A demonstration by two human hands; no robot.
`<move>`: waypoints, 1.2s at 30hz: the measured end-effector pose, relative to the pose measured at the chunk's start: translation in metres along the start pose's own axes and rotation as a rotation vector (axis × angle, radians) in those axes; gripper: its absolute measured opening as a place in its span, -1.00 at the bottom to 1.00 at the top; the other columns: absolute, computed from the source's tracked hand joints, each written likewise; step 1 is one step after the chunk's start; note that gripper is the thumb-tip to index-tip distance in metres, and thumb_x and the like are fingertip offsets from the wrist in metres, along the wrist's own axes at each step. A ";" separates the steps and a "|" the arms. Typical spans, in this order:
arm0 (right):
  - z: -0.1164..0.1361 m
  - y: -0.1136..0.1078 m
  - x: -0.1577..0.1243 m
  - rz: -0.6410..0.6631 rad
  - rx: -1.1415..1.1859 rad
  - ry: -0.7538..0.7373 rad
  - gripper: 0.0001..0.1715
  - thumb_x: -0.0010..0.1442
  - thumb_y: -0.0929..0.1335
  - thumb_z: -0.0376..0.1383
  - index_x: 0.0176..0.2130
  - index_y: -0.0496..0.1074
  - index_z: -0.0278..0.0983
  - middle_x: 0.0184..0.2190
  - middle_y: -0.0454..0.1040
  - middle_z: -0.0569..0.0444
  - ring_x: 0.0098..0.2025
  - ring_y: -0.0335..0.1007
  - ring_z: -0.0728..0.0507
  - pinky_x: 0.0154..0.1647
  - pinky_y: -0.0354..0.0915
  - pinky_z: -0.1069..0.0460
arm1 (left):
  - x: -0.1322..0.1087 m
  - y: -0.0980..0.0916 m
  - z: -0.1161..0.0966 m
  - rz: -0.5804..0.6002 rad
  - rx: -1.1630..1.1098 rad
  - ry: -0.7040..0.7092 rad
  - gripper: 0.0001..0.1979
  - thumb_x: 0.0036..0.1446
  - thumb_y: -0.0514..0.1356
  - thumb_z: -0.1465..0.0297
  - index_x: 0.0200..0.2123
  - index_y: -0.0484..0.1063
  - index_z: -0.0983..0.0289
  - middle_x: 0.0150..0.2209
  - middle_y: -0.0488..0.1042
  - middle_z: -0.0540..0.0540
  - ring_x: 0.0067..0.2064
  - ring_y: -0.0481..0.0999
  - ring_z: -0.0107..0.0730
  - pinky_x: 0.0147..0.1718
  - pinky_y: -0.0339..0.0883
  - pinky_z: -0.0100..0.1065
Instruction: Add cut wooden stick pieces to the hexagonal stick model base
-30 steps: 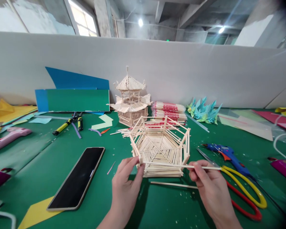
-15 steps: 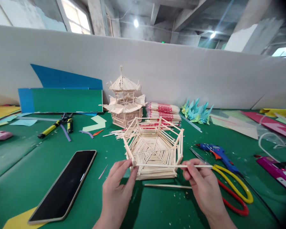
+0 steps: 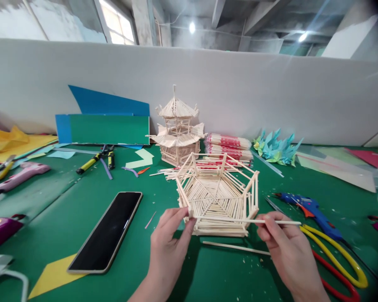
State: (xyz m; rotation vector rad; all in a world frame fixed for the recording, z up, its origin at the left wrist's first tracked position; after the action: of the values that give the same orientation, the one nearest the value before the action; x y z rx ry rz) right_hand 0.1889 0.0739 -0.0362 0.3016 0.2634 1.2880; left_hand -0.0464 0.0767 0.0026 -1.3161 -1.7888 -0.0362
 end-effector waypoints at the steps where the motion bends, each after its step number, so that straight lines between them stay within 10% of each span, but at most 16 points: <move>1: 0.000 0.000 0.000 0.003 0.000 0.002 -0.86 0.03 0.41 -0.24 -0.40 0.40 -0.25 -0.47 0.41 0.15 -0.52 0.18 0.07 -0.45 0.19 0.18 | 0.000 0.000 0.000 0.001 0.004 -0.004 -0.87 0.02 0.19 0.53 -0.31 0.42 0.26 -0.38 0.47 0.05 -0.35 0.47 -0.41 -0.40 0.35 -0.44; 36: -0.006 -0.007 0.004 -0.085 -0.056 0.085 -0.78 -0.17 0.49 -0.22 -0.52 0.45 -0.28 -0.56 0.27 0.14 -0.55 0.10 0.05 -0.59 0.22 0.18 | -0.008 -0.001 -0.001 -0.053 -0.085 -0.093 -0.77 0.02 0.14 0.54 -0.21 0.38 0.25 -0.39 0.49 0.06 -0.36 0.49 -0.37 -0.39 0.38 -0.37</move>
State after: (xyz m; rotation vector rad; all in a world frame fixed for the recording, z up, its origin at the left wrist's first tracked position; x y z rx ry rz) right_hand 0.1941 0.0767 -0.0439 0.1860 0.3084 1.2235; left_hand -0.0467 0.0698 -0.0012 -1.3488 -1.9193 -0.0827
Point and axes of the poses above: each hand's wrist, its own x-axis towards the middle knuckle, its own y-axis out of the palm, z = x × y, the point moved 5 cm from there along x, towards the middle knuckle
